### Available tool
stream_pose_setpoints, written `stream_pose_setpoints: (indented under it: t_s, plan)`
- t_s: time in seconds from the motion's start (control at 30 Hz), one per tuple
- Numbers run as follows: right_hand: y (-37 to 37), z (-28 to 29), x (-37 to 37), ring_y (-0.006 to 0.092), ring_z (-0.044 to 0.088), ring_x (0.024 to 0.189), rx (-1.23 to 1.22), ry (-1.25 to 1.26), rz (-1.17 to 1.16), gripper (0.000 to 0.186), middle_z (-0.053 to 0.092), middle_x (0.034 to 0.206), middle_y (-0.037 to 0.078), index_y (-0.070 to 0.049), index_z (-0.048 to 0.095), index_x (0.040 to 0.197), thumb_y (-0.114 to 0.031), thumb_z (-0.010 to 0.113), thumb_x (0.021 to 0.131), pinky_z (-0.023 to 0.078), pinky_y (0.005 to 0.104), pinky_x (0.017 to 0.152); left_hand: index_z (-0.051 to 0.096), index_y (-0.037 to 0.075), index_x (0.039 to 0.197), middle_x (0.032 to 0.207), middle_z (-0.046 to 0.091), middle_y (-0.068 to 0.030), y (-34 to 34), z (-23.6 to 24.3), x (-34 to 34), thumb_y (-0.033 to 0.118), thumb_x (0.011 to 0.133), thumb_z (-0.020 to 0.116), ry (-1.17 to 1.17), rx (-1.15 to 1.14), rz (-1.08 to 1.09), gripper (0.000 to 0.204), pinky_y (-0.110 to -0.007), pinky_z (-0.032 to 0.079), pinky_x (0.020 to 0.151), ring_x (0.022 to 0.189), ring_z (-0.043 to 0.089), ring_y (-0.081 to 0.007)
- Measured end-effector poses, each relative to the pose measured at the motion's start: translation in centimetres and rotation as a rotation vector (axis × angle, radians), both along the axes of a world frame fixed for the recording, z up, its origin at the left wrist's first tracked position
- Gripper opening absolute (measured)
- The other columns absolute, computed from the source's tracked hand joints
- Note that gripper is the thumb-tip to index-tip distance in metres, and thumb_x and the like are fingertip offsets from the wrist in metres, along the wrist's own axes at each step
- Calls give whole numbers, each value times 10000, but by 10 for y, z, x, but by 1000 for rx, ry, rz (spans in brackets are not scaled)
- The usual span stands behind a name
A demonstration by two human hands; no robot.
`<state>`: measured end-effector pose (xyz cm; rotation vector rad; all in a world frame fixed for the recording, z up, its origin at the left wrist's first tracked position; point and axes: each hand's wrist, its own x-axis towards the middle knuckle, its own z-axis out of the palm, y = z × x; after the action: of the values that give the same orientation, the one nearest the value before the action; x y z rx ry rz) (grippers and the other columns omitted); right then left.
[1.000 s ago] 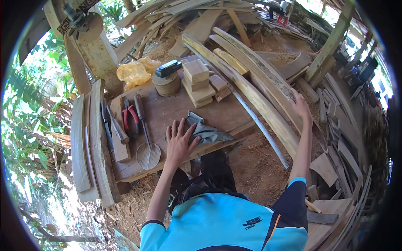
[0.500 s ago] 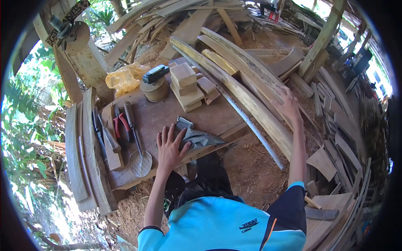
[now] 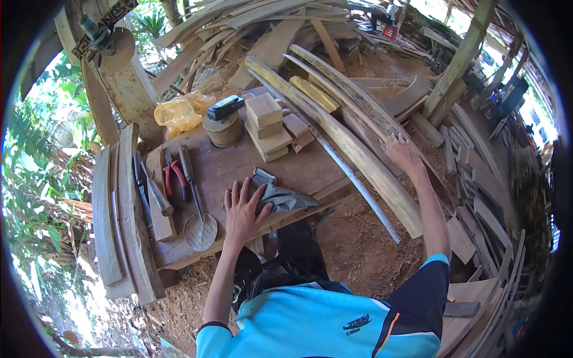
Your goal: The person carves a small block of wood using a chisel and a wooden mallet. They then switch to a longer plank, using a knife to shape the end and a sanding block to smooth the surface. The person continues to refine the plank with the chisel and mallet, creating a tapered shape.
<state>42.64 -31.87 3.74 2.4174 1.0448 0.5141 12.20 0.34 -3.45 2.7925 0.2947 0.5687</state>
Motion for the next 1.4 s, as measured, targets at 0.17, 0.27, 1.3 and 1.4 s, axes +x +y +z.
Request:
stream_pose_setpoints:
  t_s: [0.17, 0.27, 1.3, 1.4]
  plan:
    - [8, 7, -14, 337, 614, 896, 113, 101, 45, 147, 600, 897, 239, 42, 490, 917, -44, 504, 799, 531, 427, 654, 502, 189, 1258, 1365, 360, -174, 0, 1, -1, 443, 846, 511, 1, -1, -2, 484, -528, 154, 1055, 1272, 278, -407]
    - [17, 24, -31, 350, 616, 824, 235, 320, -101, 125, 591, 850, 280, 42, 480, 911, -46, 454, 825, 511, 435, 678, 500, 188, 1260, 1363, 361, -175, 2, 0, -2, 442, 845, 513, 2, 3, -3, 487, -531, 155, 1053, 1271, 278, -407]
    - [174, 19, -210, 166, 410, 429, 699, 1016, 672, 307, 379, 547, 160, 52, 502, 711, -185, 495, 906, 333, 322, 457, 605, -77, 761, 798, 607, -193, -1, 70, -210, 253, 832, 584, -372, -1335, -953, 338, -365, 455, 687, 725, 577, -294]
    - [229, 14, -212, 263, 386, 437, 630, 1142, 834, 309, 391, 554, 192, 44, 507, 685, -185, 508, 891, 328, 344, 463, 605, -75, 786, 822, 608, -183, -6, 63, -219, 239, 842, 582, -346, -1315, -741, 320, -360, 449, 685, 758, 584, -280]
